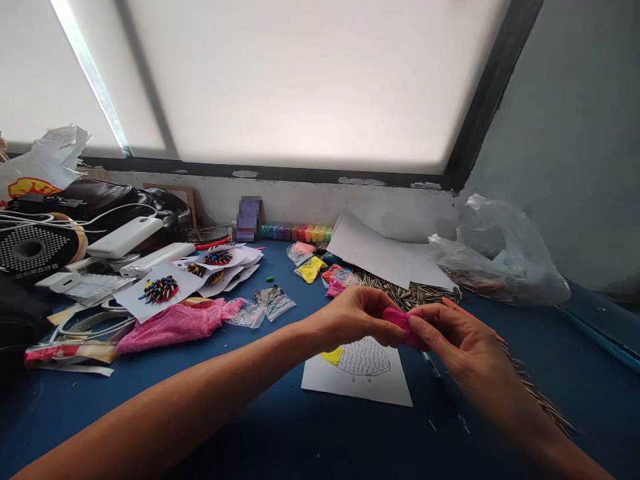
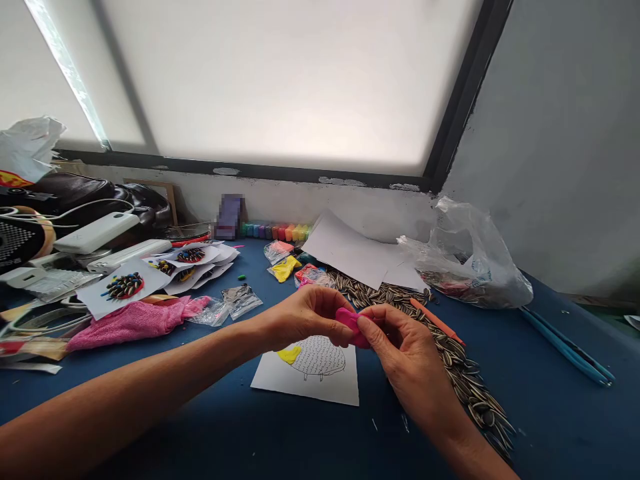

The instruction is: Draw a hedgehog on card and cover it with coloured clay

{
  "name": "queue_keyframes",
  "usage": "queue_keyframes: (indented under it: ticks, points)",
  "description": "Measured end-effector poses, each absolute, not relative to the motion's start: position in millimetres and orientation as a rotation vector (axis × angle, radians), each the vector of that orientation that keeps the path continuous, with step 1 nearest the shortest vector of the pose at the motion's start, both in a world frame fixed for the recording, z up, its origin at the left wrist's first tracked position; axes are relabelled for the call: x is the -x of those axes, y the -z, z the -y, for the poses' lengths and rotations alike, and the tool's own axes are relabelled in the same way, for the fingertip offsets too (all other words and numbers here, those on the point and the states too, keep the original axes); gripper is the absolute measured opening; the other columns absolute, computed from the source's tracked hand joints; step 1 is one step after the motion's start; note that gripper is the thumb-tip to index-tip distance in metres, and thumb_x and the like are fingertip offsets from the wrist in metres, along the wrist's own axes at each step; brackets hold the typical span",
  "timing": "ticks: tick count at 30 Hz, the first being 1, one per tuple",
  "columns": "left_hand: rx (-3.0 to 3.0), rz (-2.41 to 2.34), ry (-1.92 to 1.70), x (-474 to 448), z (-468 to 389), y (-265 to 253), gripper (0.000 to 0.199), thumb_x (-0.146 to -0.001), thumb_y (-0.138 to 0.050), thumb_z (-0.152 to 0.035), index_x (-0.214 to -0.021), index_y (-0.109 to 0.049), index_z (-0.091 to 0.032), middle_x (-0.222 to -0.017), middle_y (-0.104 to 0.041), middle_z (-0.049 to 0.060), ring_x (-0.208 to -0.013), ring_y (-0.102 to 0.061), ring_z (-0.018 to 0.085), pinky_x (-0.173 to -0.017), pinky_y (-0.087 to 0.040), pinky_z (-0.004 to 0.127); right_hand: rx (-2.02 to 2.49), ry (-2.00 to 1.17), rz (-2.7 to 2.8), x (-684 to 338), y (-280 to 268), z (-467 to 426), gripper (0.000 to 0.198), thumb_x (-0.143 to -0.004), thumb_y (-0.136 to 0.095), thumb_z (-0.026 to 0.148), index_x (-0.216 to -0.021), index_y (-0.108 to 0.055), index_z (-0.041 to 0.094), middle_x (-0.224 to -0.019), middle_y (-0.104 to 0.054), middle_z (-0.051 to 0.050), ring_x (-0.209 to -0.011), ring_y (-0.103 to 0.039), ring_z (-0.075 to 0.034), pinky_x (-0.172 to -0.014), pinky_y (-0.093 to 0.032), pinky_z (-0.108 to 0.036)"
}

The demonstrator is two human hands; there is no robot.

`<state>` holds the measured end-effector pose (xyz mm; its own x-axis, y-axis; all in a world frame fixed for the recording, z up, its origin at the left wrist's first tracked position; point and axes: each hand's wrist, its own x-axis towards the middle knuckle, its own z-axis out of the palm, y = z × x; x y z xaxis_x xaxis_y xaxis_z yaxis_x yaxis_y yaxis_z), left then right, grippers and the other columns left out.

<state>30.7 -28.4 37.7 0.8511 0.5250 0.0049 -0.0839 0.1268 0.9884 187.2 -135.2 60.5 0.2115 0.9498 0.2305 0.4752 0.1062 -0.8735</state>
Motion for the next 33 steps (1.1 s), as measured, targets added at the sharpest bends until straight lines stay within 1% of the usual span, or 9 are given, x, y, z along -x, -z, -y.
queue_keyframes:
  ticks: [3, 7, 11, 15, 18, 22, 25, 29, 33]
  points:
    - [-1.376, -0.407, -0.496, -33.1, 28.5, -34.5, 0.030, -0.069, -0.083, -0.021, -0.089, -0.064, -0.009, -0.073, -0.069, 0.005, -0.066, -0.066, 0.013, -0.067, -0.050, 0.028, 1.505, -0.636, 1.417, -187.8, -58.2, 135.1, 0.033, -0.085, -0.062, 0.054, -0.088, -0.072, 0.023, -0.078, -0.072, -0.002, -0.071, -0.066, -0.017, -0.067, -0.056, -0.024]
    - [-1.355, -0.424, -0.531, -34.3, 33.4, -36.1, 0.035, -0.066, -0.083, -0.016, -0.092, -0.060, -0.011, -0.073, -0.067, 0.003, -0.064, -0.065, 0.013, -0.065, -0.050, 0.029, 1.433, -0.785, 1.435, -189.4, -54.9, 134.4, 0.030, -0.083, -0.066, 0.051, -0.088, -0.071, 0.022, -0.081, -0.071, -0.002, -0.079, -0.068, -0.017, -0.078, -0.055, -0.025]
    - [-1.348, -0.452, -0.546, -35.6, 37.6, -37.6, 0.034, -0.066, -0.080, -0.013, -0.091, -0.058, -0.011, -0.076, -0.066, 0.003, -0.066, -0.063, 0.012, -0.066, -0.049, 0.028, 1.463, -0.727, 1.473, -191.7, -52.6, 134.4, 0.033, -0.089, -0.058, 0.053, -0.085, -0.070, 0.022, -0.076, -0.068, -0.001, -0.073, -0.064, -0.014, -0.069, -0.053, -0.021]
    - [-1.361, -0.411, -0.560, -37.3, 37.6, -33.4, 0.037, -0.065, -0.079, -0.010, -0.095, -0.056, -0.013, -0.076, -0.065, 0.001, -0.066, -0.063, 0.012, -0.067, -0.049, 0.030, 1.453, -0.740, 1.466, -191.5, -51.1, 135.0, 0.033, -0.086, -0.060, 0.054, -0.089, -0.069, 0.023, -0.083, -0.071, -0.001, -0.079, -0.066, -0.015, -0.074, -0.053, -0.022]
    - [-1.379, -0.432, -0.562, -38.4, 37.3, -29.2, 0.043, -0.062, -0.080, -0.009, -0.098, -0.056, -0.014, -0.076, -0.064, -0.001, -0.068, -0.061, 0.011, -0.066, -0.048, 0.028, 1.475, -0.770, 1.478, -190.7, -51.1, 134.9, 0.033, -0.084, -0.062, 0.055, -0.082, -0.067, 0.022, -0.077, -0.070, -0.001, -0.075, -0.067, -0.016, -0.072, -0.054, -0.023]
    - [-1.369, -0.452, -0.525, -38.4, 38.7, -28.5, 0.036, -0.064, -0.082, -0.018, -0.090, -0.058, -0.013, -0.076, -0.064, 0.000, -0.069, -0.061, 0.010, -0.066, -0.046, 0.026, 1.545, -0.605, 1.483, -191.0, -52.2, 134.4, 0.038, -0.083, -0.061, 0.058, -0.077, -0.068, 0.021, -0.067, -0.066, -0.001, -0.064, -0.063, -0.016, -0.062, -0.053, -0.025]
    - [-1.371, -0.452, -0.529, -38.2, 41.4, -30.1, 0.029, -0.067, -0.080, -0.021, -0.083, -0.056, -0.013, -0.069, -0.063, 0.000, -0.064, -0.060, 0.010, -0.063, -0.044, 0.024, 1.529, -0.600, 1.457, -190.1, -53.3, 134.6, 0.039, -0.083, -0.061, 0.060, -0.082, -0.069, 0.022, -0.075, -0.070, -0.003, -0.070, -0.066, -0.019, -0.067, -0.055, -0.028]
    - [-1.342, -0.460, -0.536, -38.4, 44.8, -32.3, 0.040, -0.061, -0.086, -0.021, -0.085, -0.055, -0.013, -0.070, -0.064, 0.000, -0.064, -0.061, 0.010, -0.063, -0.045, 0.025, 1.519, -0.656, 1.491, -187.6, -56.6, 135.5, 0.040, -0.077, -0.067, 0.062, -0.074, -0.069, 0.023, -0.071, -0.070, -0.004, -0.071, -0.067, -0.021, -0.068, -0.057, -0.029]
    - [-1.271, -0.412, -0.533, -38.0, 43.4, -33.8, 0.045, -0.068, -0.083, -0.045, -0.088, -0.061, -0.011, -0.076, -0.067, 0.003, -0.067, -0.064, 0.012, -0.068, -0.050, 0.028, 1.509, -0.558, 1.478, -187.1, -60.9, 136.2, 0.041, -0.076, -0.068, 0.063, -0.073, -0.069, 0.022, -0.069, -0.068, -0.003, -0.066, -0.065, -0.019, -0.063, -0.055, -0.028]
